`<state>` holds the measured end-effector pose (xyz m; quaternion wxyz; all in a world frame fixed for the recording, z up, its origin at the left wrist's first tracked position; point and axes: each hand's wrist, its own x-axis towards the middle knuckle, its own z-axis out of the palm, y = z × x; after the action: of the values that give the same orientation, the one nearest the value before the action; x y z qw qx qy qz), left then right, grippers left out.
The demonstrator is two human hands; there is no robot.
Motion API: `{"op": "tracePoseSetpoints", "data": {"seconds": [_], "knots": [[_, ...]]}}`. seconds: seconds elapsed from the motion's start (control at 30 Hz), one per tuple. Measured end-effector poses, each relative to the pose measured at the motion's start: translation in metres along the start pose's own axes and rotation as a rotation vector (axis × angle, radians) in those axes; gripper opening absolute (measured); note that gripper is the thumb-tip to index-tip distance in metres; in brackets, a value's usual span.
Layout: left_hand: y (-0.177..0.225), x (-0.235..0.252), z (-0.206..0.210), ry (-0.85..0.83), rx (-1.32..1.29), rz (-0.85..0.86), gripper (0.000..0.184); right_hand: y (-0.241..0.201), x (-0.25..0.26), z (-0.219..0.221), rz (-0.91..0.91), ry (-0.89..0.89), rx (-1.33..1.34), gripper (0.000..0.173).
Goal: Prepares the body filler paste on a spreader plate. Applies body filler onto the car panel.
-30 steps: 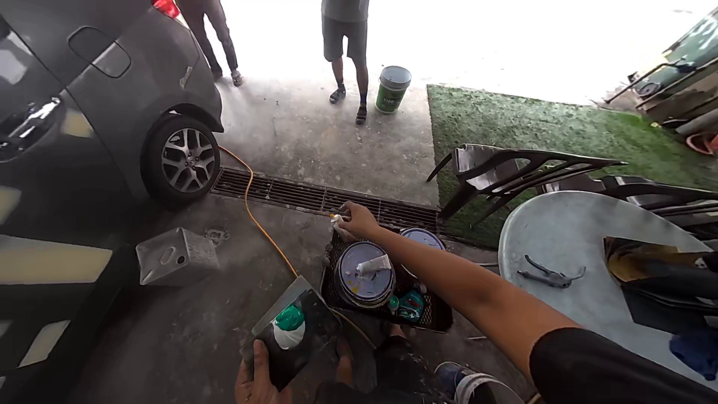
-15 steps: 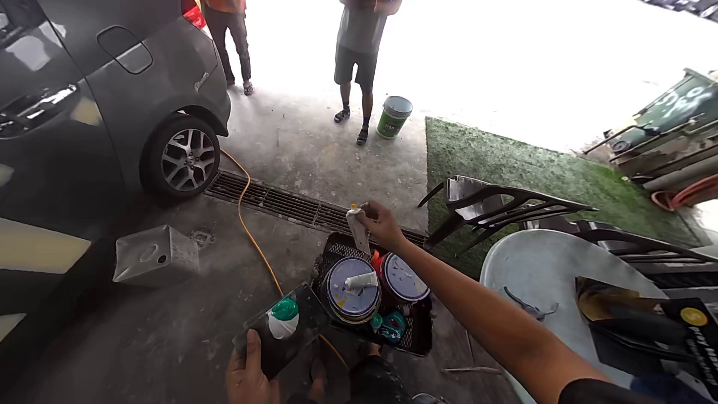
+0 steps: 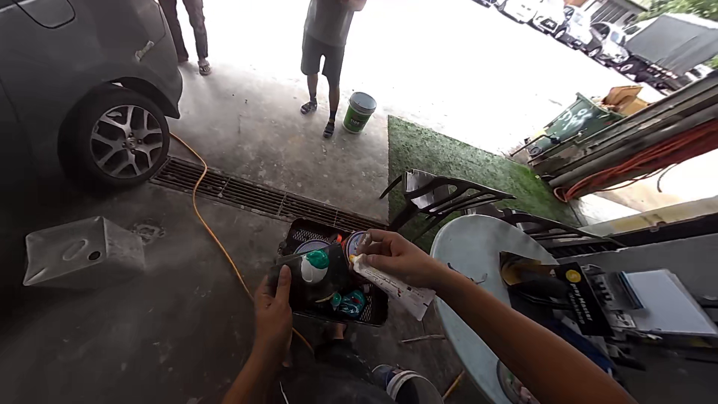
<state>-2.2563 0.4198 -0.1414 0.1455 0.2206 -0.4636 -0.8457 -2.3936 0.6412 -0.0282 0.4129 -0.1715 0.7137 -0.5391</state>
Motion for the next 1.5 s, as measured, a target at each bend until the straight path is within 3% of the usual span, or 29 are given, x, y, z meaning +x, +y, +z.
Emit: {"op": "tracePoseSetpoints", "data": {"seconds": [0.23, 0.47, 0.87, 1.5], "knots": [[-0.003, -0.009, 0.007, -0.074, 0.024, -0.001, 0.028, 0.012, 0.0, -0.012, 0.038, -0.118, 0.116, 0.025], [0.001, -0.019, 0.009, -0.082, -0.008, 0.024, 0.027, 0.011, 0.009, -0.012, 0.06, -0.097, 0.093, 0.02], [0.004, -0.026, 0.005, -0.048, -0.046, -0.005, 0.027, 0.011, 0.019, 0.006, 0.041, -0.014, 0.115, 0.015], [0.008, -0.019, 0.004, -0.04, -0.099, 0.003, 0.027, -0.001, 0.026, 0.024, -0.053, 0.142, -0.073, 0.012]]}}
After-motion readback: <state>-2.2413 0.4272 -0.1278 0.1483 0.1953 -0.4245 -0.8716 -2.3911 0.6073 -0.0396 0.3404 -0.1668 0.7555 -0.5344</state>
